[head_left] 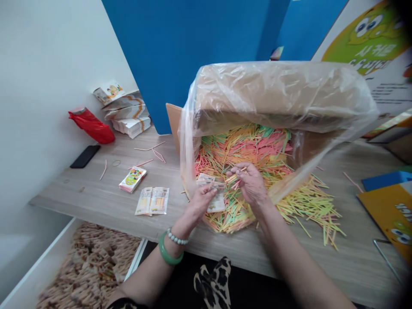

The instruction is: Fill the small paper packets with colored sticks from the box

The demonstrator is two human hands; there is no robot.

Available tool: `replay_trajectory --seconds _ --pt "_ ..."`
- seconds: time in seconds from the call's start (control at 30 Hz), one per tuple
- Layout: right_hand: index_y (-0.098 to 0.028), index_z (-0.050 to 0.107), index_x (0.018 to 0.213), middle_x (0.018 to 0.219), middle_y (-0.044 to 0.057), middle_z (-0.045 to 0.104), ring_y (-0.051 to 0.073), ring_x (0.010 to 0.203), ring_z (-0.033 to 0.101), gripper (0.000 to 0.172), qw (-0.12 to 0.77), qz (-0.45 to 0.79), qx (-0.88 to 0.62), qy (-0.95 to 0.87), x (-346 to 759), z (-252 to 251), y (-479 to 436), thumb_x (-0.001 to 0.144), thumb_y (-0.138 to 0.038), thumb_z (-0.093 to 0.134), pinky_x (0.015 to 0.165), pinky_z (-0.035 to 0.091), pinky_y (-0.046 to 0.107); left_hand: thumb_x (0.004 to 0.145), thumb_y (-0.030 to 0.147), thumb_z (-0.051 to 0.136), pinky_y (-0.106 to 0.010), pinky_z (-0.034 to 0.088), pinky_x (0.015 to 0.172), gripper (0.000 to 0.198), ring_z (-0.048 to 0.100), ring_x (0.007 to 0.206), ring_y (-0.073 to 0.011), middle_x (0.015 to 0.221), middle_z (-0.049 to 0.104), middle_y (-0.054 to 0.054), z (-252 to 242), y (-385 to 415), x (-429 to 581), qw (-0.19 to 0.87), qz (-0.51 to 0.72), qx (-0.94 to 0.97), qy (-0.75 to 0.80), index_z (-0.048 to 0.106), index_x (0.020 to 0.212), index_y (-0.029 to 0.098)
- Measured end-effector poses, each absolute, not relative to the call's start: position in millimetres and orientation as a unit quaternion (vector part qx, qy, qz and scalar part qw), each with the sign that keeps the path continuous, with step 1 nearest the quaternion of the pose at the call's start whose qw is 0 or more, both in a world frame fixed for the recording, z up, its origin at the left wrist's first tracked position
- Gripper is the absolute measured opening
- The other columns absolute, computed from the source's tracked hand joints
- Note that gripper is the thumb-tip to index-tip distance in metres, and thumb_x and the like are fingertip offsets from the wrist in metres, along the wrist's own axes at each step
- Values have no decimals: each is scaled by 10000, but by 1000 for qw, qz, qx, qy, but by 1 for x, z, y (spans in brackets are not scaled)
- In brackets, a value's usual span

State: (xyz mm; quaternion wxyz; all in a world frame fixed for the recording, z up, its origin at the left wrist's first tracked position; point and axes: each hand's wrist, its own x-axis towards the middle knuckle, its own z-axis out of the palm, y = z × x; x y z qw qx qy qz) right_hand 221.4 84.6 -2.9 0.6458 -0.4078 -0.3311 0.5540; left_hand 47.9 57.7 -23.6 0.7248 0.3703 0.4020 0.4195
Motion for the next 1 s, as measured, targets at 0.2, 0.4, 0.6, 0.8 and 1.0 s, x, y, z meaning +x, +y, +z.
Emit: replay_trajectory --seconds 0.2,0.4,0.6,0.8,1.0 --pt "-236 607 902 788 -46 676 147 716 707 250 694 522 -356 -346 211 23 75 722 -222 779 508 544 229 630 434 838 -240 339 558 381 404 567 -91 582 479 40 -25 61 46 646 427 440 454 575 577 162" --pt "-246 613 917 799 -46 663 116 710 650 184 694 520 -321 -381 199 39 70 786 -210 737 694 553 282 738 349 695 -269 276 594 399 337 609 -109 571 360 38 -20 64 46 516 435 579 459 442 483 175" --pt "-242 606 931 814 -48 637 106 723 628 157 717 497 -309 -378 188 37 69 811 -180 685 742 519 286 688 371 733 -253 275 576 282 353 607 -104 592 415 40 -19 62 49 583 397 526 476 576 568 168" --pt "-247 599 940 817 -38 641 109 680 613 146 692 441 -394 -414 196 36 71 816 -192 654 678 505 269 669 405 761 -245 204 514 429 267 530 -75 530 318 65 -24 67 45 563 409 506 510 451 482 176" --pt "-232 618 912 803 -28 651 109 653 611 164 633 493 -419 -426 204 35 74 767 -210 692 627 506 256 587 339 861 -254 351 557 336 441 569 -102 568 511 26 -7 66 29 666 288 561 399 602 469 161"
